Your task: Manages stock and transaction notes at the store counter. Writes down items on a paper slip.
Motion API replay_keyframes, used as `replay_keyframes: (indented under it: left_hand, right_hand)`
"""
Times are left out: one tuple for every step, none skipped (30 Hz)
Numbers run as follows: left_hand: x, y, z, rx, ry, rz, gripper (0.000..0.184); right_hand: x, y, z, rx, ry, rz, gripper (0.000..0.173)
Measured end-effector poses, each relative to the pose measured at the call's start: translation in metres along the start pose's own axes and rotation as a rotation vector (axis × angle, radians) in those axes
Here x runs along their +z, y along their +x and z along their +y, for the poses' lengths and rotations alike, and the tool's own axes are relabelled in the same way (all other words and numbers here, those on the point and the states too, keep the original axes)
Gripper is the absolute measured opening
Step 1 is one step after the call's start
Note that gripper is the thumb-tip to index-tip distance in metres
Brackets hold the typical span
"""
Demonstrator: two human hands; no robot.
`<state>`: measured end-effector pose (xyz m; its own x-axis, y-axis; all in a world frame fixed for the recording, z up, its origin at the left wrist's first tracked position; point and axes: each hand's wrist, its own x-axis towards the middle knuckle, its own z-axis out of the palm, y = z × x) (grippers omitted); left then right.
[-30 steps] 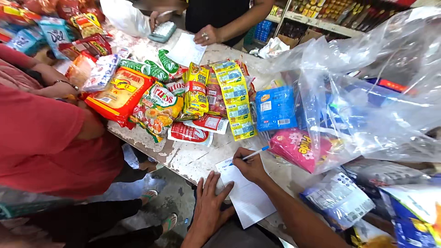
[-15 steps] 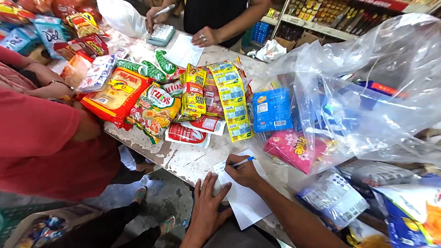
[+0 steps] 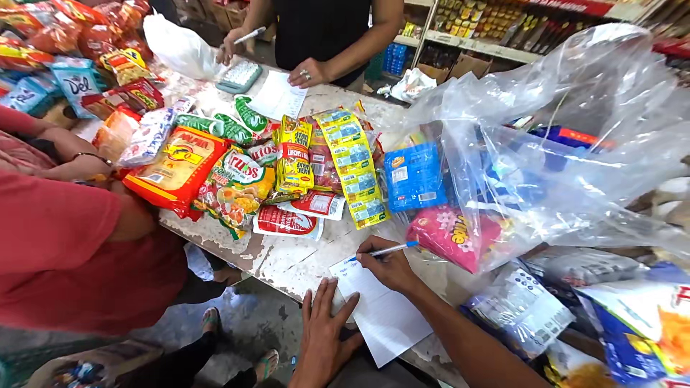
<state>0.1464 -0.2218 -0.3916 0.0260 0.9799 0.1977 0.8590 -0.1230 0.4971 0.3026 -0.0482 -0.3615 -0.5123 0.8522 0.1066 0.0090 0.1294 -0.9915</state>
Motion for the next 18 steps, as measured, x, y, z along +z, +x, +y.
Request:
replay_keyframes:
  left_hand:
    - [0.000, 0.000, 0.000, -0.001, 0.004, -0.006, 0.061]
    - [-0.001, -0.001, 0.000, -0.003, 0.005, -0.014, 0.061]
    - [-0.001, -0.001, 0.000, -0.006, 0.002, -0.017, 0.061]
    - [-0.002, -0.001, 0.000, -0.005, 0.002, -0.016, 0.061]
    - [-0.002, -0.001, 0.000, -0.004, 0.003, -0.014, 0.061]
    - [-0.002, -0.001, 0.000, -0.002, 0.006, -0.012, 0.061]
    - [-0.003, -0.001, 0.001, -0.002, 0.007, -0.012, 0.061]
    - [-0.003, 0.000, 0.001, -0.002, 0.007, -0.013, 0.061]
    - [-0.003, 0.000, 0.001, -0.003, 0.007, -0.015, 0.061]
    - [-0.004, 0.000, 0.002, -0.006, 0.003, -0.017, 0.061]
    - [-0.004, -0.001, 0.002, -0.009, 0.003, -0.017, 0.061]
    - [-0.004, -0.001, 0.002, -0.012, 0.005, -0.016, 0.060]
    - [-0.004, 0.000, 0.003, -0.013, 0.004, -0.015, 0.060]
    - [-0.004, 0.000, 0.003, -0.013, 0.002, -0.015, 0.060]
    - [-0.003, 0.000, 0.003, -0.012, 0.001, -0.015, 0.061]
    - [-0.003, 0.000, 0.003, -0.013, 0.000, -0.015, 0.061]
    - [-0.003, 0.000, 0.002, -0.014, 0.004, -0.017, 0.061]
    - [-0.003, 0.000, 0.002, -0.015, 0.007, -0.018, 0.061]
  right_hand:
    - [-0.002, -0.003, 0.001, -0.012, -0.013, 0.004, 0.006]
    - [-0.003, -0.006, 0.002, -0.015, -0.033, 0.009, 0.007]
    - [-0.004, -0.009, 0.003, -0.012, -0.054, 0.014, 0.007]
    - [-0.004, -0.011, 0.003, -0.007, -0.073, 0.016, 0.005]
    - [-0.003, -0.013, 0.003, 0.000, -0.093, 0.020, 0.004]
    - [-0.001, -0.014, 0.003, 0.002, -0.115, 0.027, 0.003]
    - [0.002, -0.015, 0.004, -0.003, -0.136, 0.033, 0.004]
    - [0.003, -0.015, 0.005, -0.015, -0.154, 0.041, 0.006]
    - [0.004, -0.015, 0.007, -0.034, -0.172, 0.048, 0.008]
    - [0.005, -0.015, 0.009, -0.053, -0.189, 0.055, 0.010]
    - [0.007, -0.016, 0.011, -0.072, -0.206, 0.061, 0.011]
    - [0.007, -0.017, 0.013, -0.091, -0.220, 0.066, 0.012]
    - [0.007, -0.017, 0.014, -0.107, -0.235, 0.070, 0.013]
    - [0.007, -0.017, 0.015, -0.115, -0.250, 0.072, 0.013]
    - [0.007, -0.017, 0.015, -0.113, -0.263, 0.071, 0.014]
    - [0.007, -0.017, 0.014, -0.106, -0.273, 0.067, 0.014]
    - [0.008, -0.017, 0.014, -0.100, -0.282, 0.060, 0.014]
    - [0.008, -0.016, 0.014, -0.102, -0.291, 0.054, 0.014]
